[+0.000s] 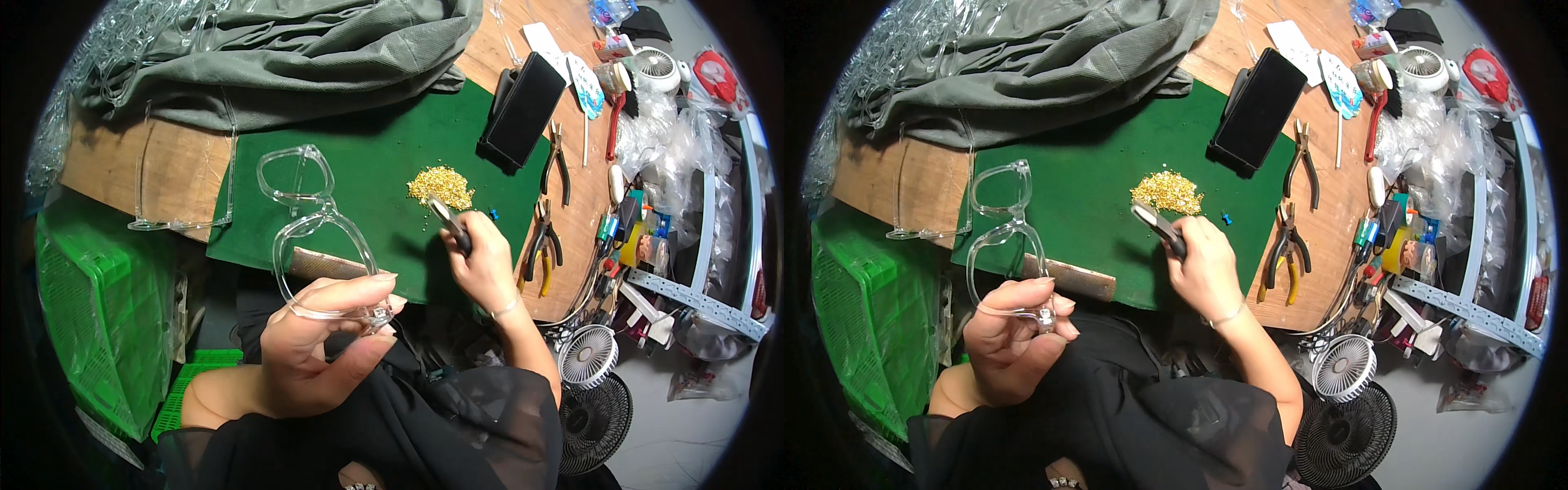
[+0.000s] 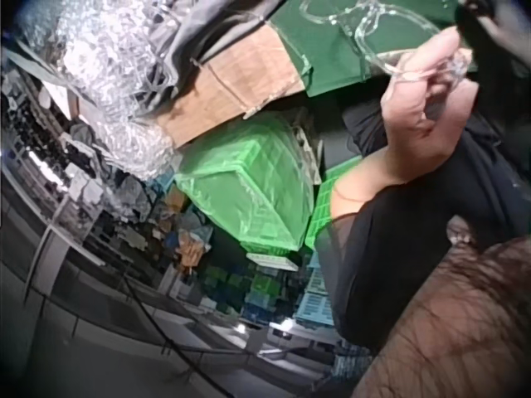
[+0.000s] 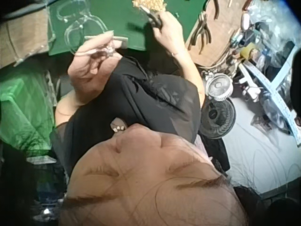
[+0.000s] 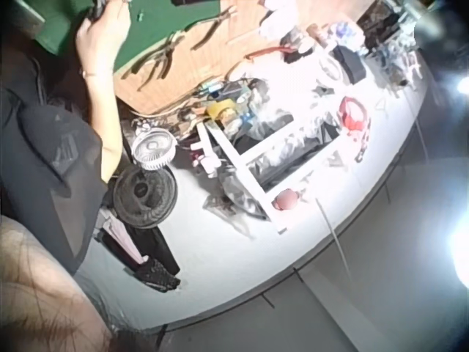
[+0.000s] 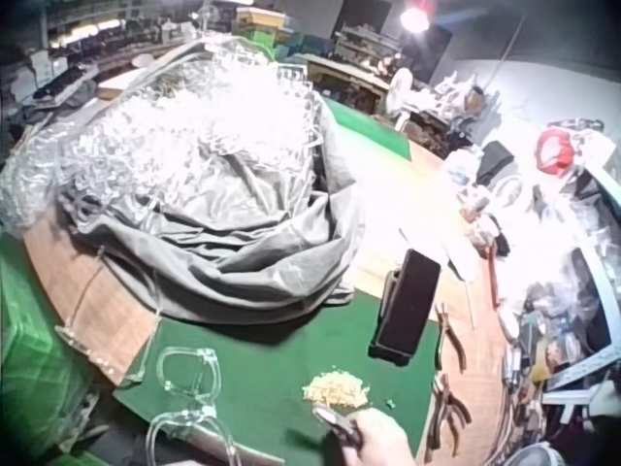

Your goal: The person uses pliers to trim and shape the arms of a pair of clear eyeglass frames. They repeatedly adjust the frame arms, cut small pieces, and inspect the fit while working at a cluttered table with tools and small parts.

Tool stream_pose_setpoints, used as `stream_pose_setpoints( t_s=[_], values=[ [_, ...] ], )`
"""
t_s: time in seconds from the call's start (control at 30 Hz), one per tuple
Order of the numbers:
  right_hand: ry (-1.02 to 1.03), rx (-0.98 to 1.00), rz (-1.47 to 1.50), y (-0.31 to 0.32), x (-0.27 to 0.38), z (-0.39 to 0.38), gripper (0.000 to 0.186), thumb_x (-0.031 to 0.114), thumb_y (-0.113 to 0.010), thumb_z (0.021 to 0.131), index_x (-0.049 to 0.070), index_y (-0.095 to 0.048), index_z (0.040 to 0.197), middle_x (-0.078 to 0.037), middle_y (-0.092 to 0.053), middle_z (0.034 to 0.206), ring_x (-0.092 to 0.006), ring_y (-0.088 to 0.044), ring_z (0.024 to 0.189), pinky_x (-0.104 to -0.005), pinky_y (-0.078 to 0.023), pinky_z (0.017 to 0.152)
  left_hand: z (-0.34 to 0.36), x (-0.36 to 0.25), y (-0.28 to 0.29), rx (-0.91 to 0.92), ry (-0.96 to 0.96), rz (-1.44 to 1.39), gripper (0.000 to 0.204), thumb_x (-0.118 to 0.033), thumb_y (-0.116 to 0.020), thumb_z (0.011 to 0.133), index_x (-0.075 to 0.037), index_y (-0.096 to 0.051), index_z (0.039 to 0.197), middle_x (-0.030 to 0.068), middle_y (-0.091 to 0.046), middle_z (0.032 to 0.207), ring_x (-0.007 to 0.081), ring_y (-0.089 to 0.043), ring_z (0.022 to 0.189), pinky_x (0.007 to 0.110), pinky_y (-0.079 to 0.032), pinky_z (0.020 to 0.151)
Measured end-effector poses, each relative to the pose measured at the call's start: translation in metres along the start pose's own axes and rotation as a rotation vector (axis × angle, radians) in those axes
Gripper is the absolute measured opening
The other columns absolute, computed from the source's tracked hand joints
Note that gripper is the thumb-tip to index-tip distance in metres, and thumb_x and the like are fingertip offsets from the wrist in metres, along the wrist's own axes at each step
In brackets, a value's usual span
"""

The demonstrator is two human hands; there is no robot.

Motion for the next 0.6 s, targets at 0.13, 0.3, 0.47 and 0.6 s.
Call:
stream_pose_setpoints(
  t_s=[0.13, 0.3, 0.47, 0.6],
  values=[
    [-0.026, -0.062, -0.021, -0.022, -0.003, 0.007, 0.019, 0.004, -0.063, 0.072, 0.003, -0.054, 0.089, -0.013, -0.055, 0.082, -0.0321, -0.054, 0.078, -0.0383, -0.042, 0.069, -0.002, -0.002, 0.002, -0.016, 0.017, 0.069, 0.05, 0.007, -0.065, 0.077, 0.008, -0.045, 0.124, 0.0183, -0.055, 0.115, 0.0167, -0.06, 0.093, 0.023, -0.052, 0.072],
    [-0.043, -0.055, 0.016, -0.023, -0.005, 0.009, 0.02, 0.004, -0.063, 0.071, 0.004, -0.055, 0.09, -0.012, -0.055, 0.082, -0.0309, -0.055, 0.078, -0.0374, -0.04, 0.068, -0.004, 0.003, -0.001, -0.047, 0.108, -0.021, 0.057, 0.008, -0.065, 0.077, 0.006, -0.042, 0.129, 0.0155, -0.055, 0.117, 0.0079, -0.056, 0.083, 0.017, -0.048, 0.068],
    [-0.021, -0.127, -0.021, -0.027, -0.001, 0.009, 0.016, 0.005, -0.063, 0.074, 0.003, -0.055, 0.087, -0.013, -0.054, 0.078, -0.0314, -0.054, 0.074, -0.038, -0.04, 0.064, -0.004, 0.005, -0.007, 0.005, 0.17, -0.022, 0.059, 0.007, -0.064, 0.078, 0.004, -0.039, 0.132, 0.0131, -0.051, 0.12, 0.0031, -0.053, 0.076, 0.015, -0.046, 0.066],
    [0.001, -0.16, -0.081, -0.029, 0.004, 0.012, 0.016, 0.006, -0.064, 0.074, 0.003, -0.055, 0.087, -0.012, -0.054, 0.077, -0.0323, -0.054, 0.073, -0.0387, -0.041, 0.064, -0.004, 0.005, -0.003, 0.17, 0.161, 0.041, 0.066, 0.015, -0.053, 0.079, 0.006, -0.022, 0.137, 0.0219, -0.042, 0.13, 0.0156, -0.061, 0.087, 0.026, -0.052, 0.078]
  ],
)
Point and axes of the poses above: each hand's wrist, its own z-axis towards the middle knuckle, its own y-axis out of the back of the hand, x = y × z, the point moved 3 cm from there along z, towards the middle knuckle
